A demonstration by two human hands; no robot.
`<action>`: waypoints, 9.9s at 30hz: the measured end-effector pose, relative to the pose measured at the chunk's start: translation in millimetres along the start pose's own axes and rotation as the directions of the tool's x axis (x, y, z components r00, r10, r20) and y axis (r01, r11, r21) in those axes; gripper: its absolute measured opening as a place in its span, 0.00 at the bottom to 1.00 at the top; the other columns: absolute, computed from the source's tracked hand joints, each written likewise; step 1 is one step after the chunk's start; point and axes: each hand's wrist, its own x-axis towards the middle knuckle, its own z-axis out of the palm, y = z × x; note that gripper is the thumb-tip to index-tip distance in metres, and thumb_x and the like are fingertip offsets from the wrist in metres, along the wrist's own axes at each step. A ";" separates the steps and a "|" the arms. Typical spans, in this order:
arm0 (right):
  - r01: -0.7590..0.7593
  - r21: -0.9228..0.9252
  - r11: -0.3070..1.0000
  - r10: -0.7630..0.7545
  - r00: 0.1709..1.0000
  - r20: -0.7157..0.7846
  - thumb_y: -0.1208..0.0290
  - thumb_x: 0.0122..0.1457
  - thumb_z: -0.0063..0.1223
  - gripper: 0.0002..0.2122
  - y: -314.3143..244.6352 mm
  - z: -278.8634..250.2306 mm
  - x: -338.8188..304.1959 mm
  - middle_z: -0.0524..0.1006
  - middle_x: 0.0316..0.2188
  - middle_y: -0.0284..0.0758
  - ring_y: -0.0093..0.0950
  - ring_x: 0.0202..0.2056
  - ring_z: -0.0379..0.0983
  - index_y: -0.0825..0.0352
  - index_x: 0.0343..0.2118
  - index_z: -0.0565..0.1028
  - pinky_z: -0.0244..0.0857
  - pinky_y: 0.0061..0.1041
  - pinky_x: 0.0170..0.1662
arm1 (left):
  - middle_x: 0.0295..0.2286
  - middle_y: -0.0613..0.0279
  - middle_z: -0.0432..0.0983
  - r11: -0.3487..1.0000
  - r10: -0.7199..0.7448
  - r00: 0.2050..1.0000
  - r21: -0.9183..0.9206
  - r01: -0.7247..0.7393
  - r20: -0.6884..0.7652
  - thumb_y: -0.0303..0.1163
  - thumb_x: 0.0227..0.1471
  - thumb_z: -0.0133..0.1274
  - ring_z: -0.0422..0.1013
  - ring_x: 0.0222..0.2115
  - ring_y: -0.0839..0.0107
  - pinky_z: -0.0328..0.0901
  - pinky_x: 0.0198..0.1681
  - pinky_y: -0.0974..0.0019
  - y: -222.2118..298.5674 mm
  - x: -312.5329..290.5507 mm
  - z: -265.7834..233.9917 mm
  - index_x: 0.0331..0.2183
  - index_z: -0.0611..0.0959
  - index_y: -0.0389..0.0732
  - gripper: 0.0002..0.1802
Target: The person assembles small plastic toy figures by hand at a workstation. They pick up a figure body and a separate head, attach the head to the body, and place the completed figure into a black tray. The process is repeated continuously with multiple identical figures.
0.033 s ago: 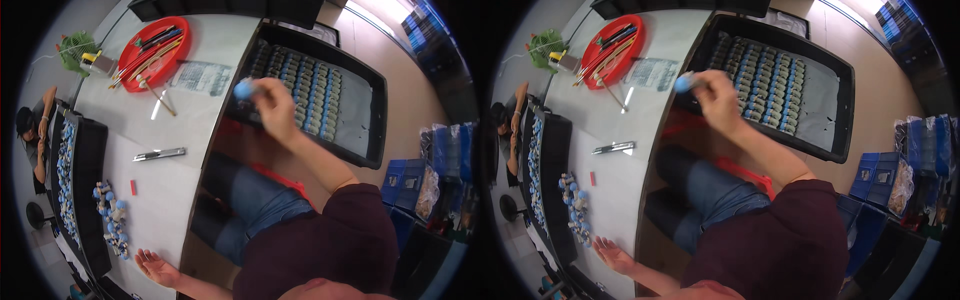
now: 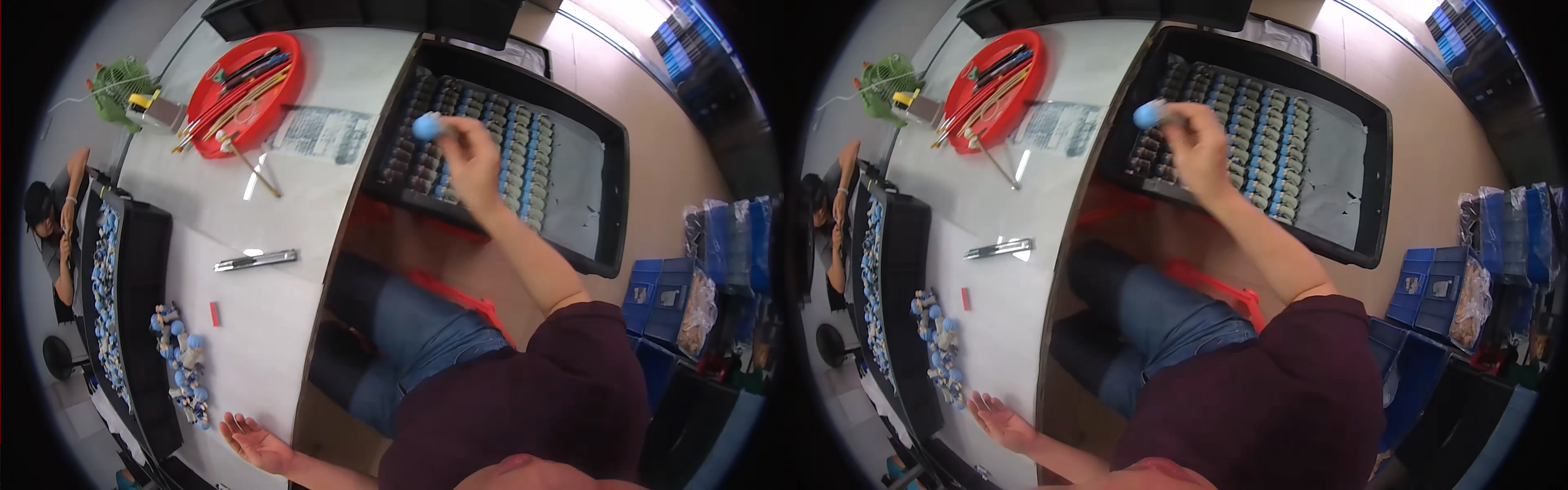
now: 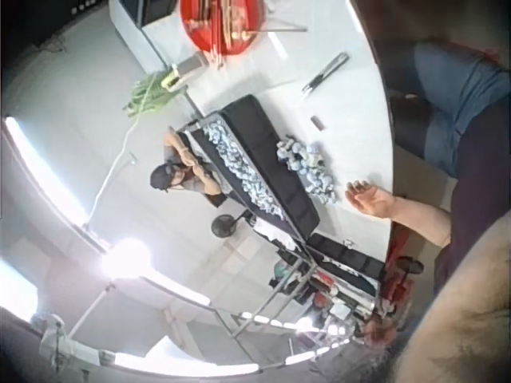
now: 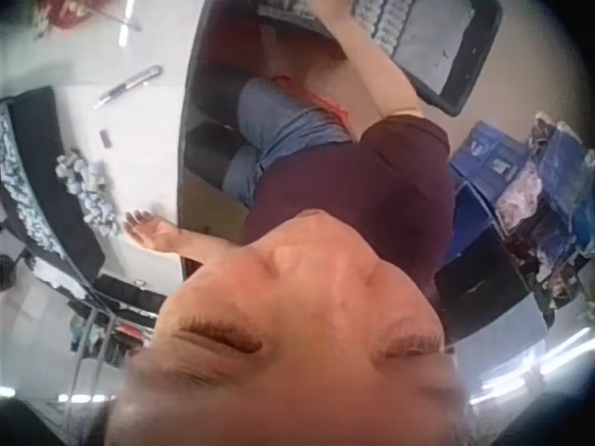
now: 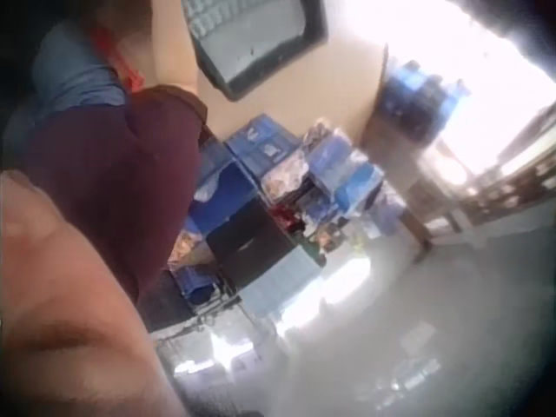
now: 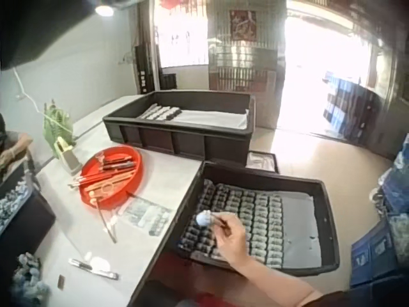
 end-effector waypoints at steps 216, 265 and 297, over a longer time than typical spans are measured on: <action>-0.573 0.302 0.762 -0.243 0.180 0.953 0.75 0.50 0.55 0.17 -193.7 188.6 -213.9 0.73 0.34 0.37 0.23 0.35 0.71 0.73 0.43 0.68 0.67 0.22 0.38 | 0.39 0.48 0.71 0.974 -0.202 0.976 -0.125 0.191 -0.077 0.21 0.49 0.46 0.70 0.39 0.66 0.66 0.42 0.66 16.5 8.7 27.8 0.43 0.72 0.32 0.16; -0.247 0.462 0.852 -0.325 0.442 0.836 0.83 0.45 0.54 0.13 -181.8 169.5 -179.8 0.74 0.34 0.38 0.29 0.34 0.72 0.70 0.37 0.72 0.65 0.24 0.37 | 0.48 0.40 0.62 0.998 0.023 0.997 -0.064 -0.019 0.074 0.21 0.48 0.43 0.59 0.50 0.55 0.60 0.49 0.61 0.4 3.0 13.2 0.45 0.70 0.32 0.19; -0.359 -0.864 0.352 0.908 0.357 0.221 0.80 0.31 0.63 0.14 130.1 -295.5 -58.8 0.75 0.22 0.34 0.24 0.25 0.72 0.70 0.25 0.74 0.66 0.22 0.29 | 0.42 0.54 0.68 0.984 -0.112 0.994 0.137 0.114 -0.017 0.23 0.54 0.41 0.63 0.45 0.68 0.60 0.46 0.72 1.7 9.3 15.0 0.43 0.71 0.30 0.14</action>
